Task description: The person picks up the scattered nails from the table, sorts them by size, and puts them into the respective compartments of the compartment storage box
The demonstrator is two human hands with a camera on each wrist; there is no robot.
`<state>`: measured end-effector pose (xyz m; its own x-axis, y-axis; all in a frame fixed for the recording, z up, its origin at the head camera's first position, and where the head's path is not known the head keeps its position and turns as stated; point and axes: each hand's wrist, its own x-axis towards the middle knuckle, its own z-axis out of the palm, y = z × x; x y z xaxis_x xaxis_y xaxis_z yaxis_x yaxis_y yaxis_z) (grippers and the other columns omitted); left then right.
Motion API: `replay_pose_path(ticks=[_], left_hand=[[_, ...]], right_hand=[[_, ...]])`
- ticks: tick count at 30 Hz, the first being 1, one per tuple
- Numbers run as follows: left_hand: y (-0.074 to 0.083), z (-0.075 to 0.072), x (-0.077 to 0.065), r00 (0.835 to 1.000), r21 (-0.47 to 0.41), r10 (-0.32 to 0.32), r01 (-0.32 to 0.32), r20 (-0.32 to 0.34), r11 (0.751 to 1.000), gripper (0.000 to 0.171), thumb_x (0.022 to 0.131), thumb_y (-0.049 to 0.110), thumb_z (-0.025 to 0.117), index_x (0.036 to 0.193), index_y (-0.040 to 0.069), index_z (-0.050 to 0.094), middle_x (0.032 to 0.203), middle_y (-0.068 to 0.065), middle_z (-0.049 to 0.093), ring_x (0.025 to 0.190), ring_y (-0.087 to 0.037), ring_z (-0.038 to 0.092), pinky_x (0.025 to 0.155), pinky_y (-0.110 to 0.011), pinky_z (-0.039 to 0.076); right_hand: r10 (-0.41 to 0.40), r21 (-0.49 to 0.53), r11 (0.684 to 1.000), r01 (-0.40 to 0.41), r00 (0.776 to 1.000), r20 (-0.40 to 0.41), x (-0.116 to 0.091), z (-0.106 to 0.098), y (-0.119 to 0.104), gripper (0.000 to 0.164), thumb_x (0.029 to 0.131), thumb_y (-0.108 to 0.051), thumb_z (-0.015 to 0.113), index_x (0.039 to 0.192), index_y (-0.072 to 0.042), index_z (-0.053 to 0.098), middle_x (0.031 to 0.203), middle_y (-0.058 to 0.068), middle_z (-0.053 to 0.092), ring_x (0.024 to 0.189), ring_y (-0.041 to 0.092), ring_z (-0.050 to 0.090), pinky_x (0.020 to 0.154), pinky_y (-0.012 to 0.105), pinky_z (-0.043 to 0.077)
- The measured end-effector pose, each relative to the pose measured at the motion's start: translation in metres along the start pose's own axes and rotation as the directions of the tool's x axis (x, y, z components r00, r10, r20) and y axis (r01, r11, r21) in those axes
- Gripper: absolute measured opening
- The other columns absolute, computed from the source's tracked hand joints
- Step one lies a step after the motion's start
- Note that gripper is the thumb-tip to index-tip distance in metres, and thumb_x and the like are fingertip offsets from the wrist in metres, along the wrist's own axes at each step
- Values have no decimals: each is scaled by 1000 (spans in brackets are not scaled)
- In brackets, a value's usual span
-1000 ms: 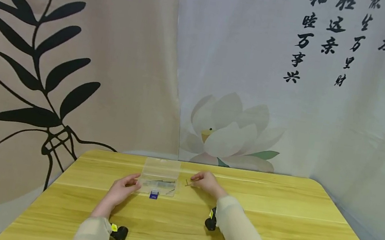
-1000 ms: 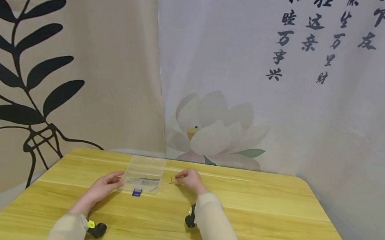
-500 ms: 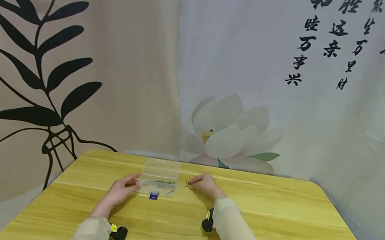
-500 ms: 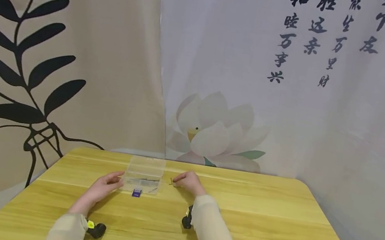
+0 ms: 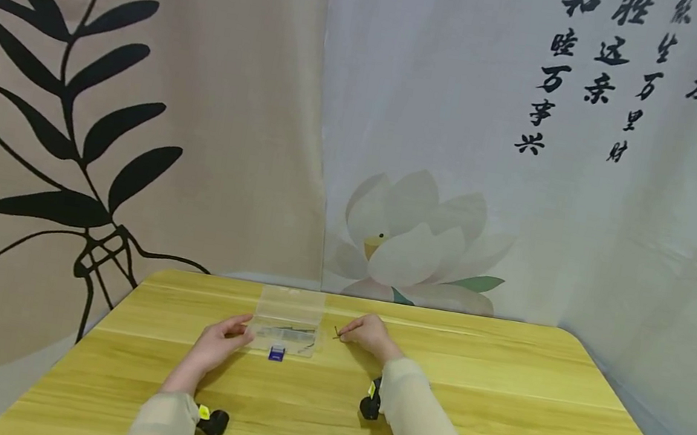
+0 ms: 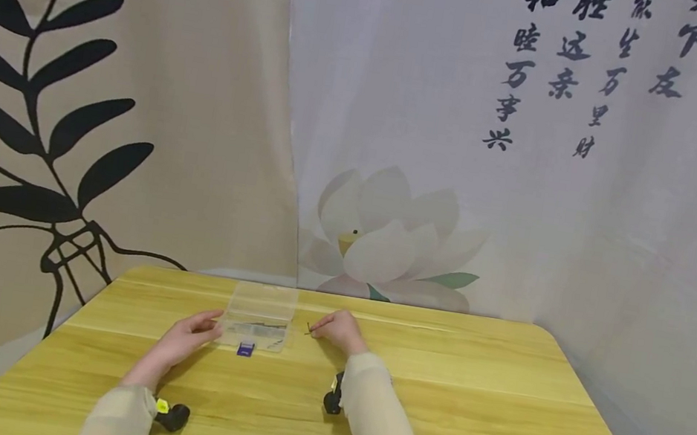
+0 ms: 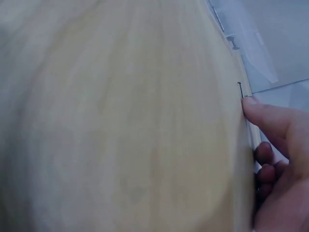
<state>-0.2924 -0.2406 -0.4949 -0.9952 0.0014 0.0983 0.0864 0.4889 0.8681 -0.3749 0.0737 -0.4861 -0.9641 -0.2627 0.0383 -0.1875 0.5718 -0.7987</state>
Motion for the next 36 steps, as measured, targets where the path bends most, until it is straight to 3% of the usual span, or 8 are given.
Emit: replay_pose_path(ticks=[12, 23, 28, 36], left_hand=[[0, -1, 0, 1000, -11, 2, -2, 6, 1000, 53, 95, 23, 64, 142, 2, 48, 126, -21, 58, 116, -35, 52, 94, -48, 44], [-1, -1, 1, 1000, 8, 2, -2, 7, 1000, 52, 96, 22, 63, 142, 3, 48, 126, -22, 58, 118, -37, 51, 97, -51, 42], [1, 0, 1, 1000, 8, -3, 3, 12, 1000, 52, 96, 22, 63, 143, 4, 47, 128, -22, 56, 119, -37, 50, 99, -52, 40], [0, -1, 1, 1000, 6, 2, -2, 3, 1000, 52, 96, 21, 63, 142, 3, 48, 127, -23, 57, 118, -38, 50, 99, -53, 38]], right_hand=[[-18, -3, 1000, 18, 1000, 9, -3, 1, -2, 7, 83, -6, 75, 86, -1, 77, 91, 7, 73, 76, 11, 59, 68, 25, 46], [-25, -30, 999, 25, 1000, 11, -5, -1, -3, 8, 84, -8, 74, 88, -2, 77, 91, 7, 73, 81, 13, 61, 77, 30, 48], [-17, 6, 1000, 17, 1000, 12, -6, -3, -4, 11, 88, -8, 70, 92, 0, 76, 94, 7, 73, 89, 16, 62, 85, 35, 47], [7, 100, 995, -10, 1000, 27, -5, -3, -3, 15, 89, -9, 69, 98, 2, 74, 100, 9, 71, 89, 15, 59, 78, 33, 46]])
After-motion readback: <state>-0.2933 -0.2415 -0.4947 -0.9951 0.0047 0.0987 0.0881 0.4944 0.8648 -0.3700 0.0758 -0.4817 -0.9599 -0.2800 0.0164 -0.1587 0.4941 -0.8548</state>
